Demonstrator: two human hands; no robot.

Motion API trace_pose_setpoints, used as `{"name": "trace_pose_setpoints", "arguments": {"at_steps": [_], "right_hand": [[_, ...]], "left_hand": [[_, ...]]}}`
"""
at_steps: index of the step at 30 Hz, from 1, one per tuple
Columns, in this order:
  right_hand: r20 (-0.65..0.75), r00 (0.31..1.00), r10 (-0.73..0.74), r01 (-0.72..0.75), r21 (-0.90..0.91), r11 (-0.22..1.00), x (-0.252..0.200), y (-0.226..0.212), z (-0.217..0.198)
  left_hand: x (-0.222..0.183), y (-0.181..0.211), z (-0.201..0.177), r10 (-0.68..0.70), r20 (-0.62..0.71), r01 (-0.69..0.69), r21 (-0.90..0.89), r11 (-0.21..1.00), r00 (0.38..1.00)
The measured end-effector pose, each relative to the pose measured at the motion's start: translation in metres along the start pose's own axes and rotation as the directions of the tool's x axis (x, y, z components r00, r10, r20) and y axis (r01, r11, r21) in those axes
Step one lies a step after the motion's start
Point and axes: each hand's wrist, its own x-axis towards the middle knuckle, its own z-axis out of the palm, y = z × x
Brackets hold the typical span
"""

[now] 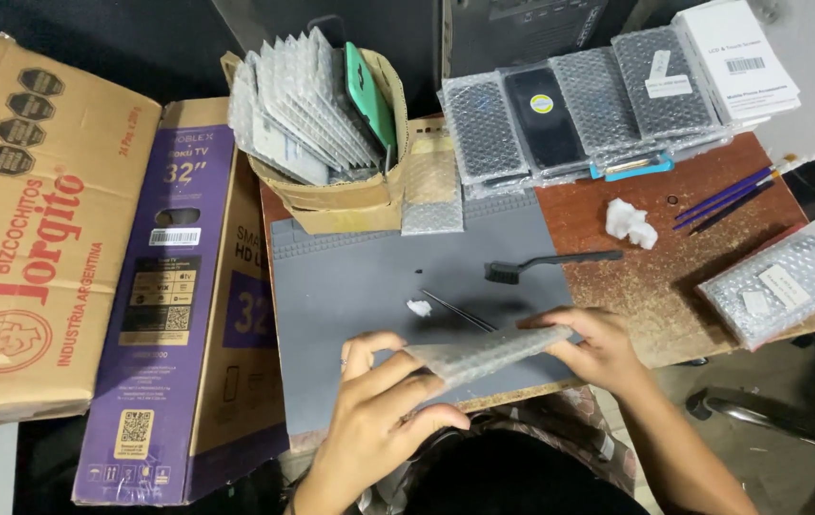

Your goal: The person is disassembling a smartphone by using a thin metal pry tool to separate the internal frame from the display assembly.

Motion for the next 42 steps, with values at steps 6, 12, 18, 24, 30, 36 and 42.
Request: {"name": "trace_pose_setpoints", "arguments": {"at_steps": [6, 12, 18, 24, 30, 36, 42], "right_hand": [[-0.052, 0.981, 0.184, -0.181, 0.062, 0.981, -0.008, 0.016, 0.025], [-0.352, 0.818, 0.455, -0.442, 0.12, 0.889, -0.05, 0.072, -0.006], [-0.341, 0.94, -0.012, -0.163, -0.479, 0.862, 0.011, 0.05, -0.037], [-0.125, 0.971, 0.203, -0.238, -0.558, 0.795, 0.027, 0.021, -0.018], [-0.127, 0.897, 0.424, -0.395, 0.2, 0.896, 0.027, -0.032, 0.031], [-0.017, 0.858, 0.514, -0.272, 0.832, 0.483, 0.006, -0.019, 0.08], [-0.001, 0.886, 0.464, -0.373, 0.592, 0.714, -0.023, -0.009, 0.095]], "left_hand": [[-0.005, -0.003, -0.002, -0.12, -0.128, 0.112, -0.069, 0.991, 0.984], [-0.02, 0.003, -0.033, -0.351, -0.472, 0.268, -0.235, 0.934, 0.809], [-0.027, -0.016, -0.018, -0.502, -0.563, 0.309, -0.407, 0.86, 0.656], [-0.031, -0.038, 0.005, -0.612, -0.543, 0.292, -0.563, 0.773, 0.575], [-0.038, -0.069, 0.06, -0.694, -0.471, 0.125, -0.772, 0.623, 0.545], [-0.023, -0.058, 0.085, -0.642, -0.352, -0.172, -0.929, 0.327, 0.681], [-0.027, -0.056, 0.105, -0.573, -0.226, -0.254, -0.967, 0.032, 0.788]]}}
